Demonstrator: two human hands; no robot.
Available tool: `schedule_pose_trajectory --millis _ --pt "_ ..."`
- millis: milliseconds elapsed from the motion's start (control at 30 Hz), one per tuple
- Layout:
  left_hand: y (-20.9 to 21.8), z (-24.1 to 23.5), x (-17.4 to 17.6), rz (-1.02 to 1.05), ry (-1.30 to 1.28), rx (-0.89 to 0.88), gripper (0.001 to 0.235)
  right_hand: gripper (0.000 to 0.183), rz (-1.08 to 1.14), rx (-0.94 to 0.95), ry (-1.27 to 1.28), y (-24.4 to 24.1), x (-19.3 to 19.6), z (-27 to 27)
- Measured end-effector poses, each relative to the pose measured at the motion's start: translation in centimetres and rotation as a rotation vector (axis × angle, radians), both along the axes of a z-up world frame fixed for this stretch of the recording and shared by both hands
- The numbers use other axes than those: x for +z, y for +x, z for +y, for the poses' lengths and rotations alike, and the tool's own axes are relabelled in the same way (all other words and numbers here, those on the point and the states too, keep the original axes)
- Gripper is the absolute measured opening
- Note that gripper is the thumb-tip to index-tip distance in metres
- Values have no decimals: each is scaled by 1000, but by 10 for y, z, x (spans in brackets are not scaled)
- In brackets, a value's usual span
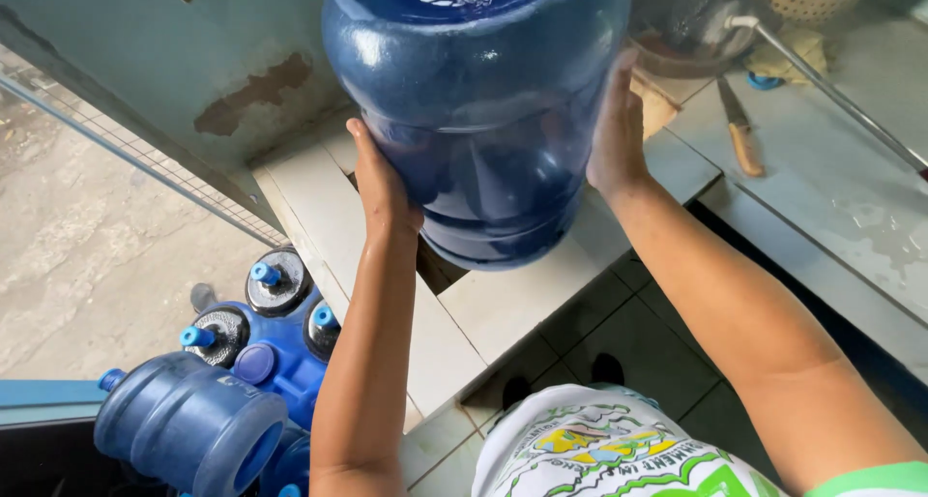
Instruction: Washing and rinsing a large water carboy at a cleaning station.
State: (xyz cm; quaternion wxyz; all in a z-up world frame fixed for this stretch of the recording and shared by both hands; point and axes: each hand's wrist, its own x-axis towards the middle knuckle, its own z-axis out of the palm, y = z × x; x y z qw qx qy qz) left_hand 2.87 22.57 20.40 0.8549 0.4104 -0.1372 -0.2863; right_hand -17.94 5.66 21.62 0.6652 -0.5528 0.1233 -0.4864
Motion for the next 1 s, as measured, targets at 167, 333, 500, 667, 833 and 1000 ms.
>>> schedule_pose_trajectory --millis 167,333,500,667,833,1000 --pt "-7 8 15 -42 65 84 79 81 -94 -116 -63 12 -30 -14" --pt "-5 16 5 27 99 40 78 76 -38 55 9 -1 3 5" --pt "-30 29 -29 -62 -255 -155 69 69 -127 124 60 -40 -9 -9" --pt "-83 15 -14 119 70 -468 73 72 -46 66 46 -124 -19 -38" --pt "-124 -31 -1 -131 -101 -678 94 76 31 42 91 -206 -33 -38" --pt "-165 -88 -31 -323 -225 -887 113 81 89 87 100 -298 -12 -29"
